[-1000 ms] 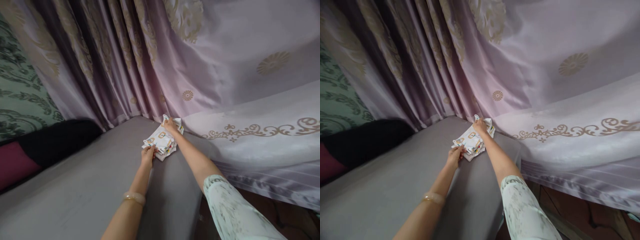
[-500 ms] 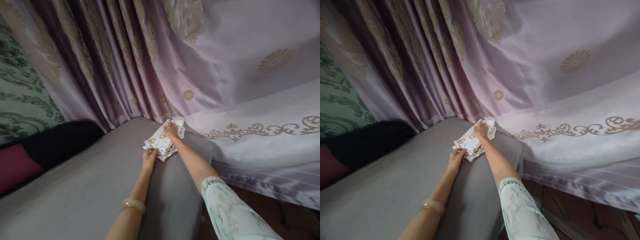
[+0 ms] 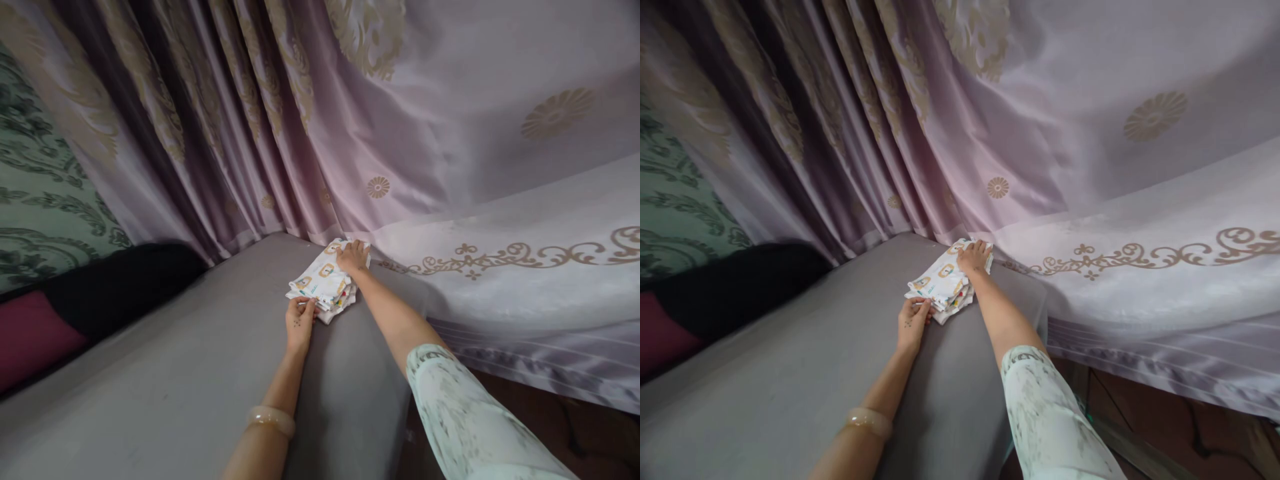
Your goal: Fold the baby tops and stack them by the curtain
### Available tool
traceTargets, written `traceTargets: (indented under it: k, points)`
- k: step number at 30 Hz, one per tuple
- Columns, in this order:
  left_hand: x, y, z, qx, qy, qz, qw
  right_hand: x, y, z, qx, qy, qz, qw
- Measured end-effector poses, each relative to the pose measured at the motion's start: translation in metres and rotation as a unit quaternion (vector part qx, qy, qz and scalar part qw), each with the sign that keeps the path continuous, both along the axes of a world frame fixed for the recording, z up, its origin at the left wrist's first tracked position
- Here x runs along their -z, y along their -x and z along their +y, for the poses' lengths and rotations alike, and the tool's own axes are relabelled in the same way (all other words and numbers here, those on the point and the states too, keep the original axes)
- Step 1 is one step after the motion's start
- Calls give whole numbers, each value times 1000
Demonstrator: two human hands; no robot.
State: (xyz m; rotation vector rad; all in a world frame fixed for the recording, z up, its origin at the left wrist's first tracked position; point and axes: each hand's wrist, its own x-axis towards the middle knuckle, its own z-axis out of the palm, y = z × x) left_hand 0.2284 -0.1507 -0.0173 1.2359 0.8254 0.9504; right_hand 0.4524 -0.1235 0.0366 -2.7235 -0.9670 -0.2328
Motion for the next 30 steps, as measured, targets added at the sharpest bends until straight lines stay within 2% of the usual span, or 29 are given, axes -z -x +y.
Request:
traceTargets:
  k: [11,13,15,18,24,30]
  points:
    - [14,-2,0,-55,-77,-40,995,1,10,-6,3,43,14,999]
    - [15,-3,1,-67,-84,-44,993,0,16,-4,-17,35,-9,999]
    - [16,-2,1,-69,-90,-45,993,0,26,0,-63,21,-19,998]
    - [17,-1,1,-62,-97,-44,992,3,43,4,-123,22,11,992]
    - [17,0,1,-61,-102,-48,992,9,55,3,-129,43,38,990]
    - [15,-3,0,-76,-101,-41,991,5,59,-4,-139,28,25,990]
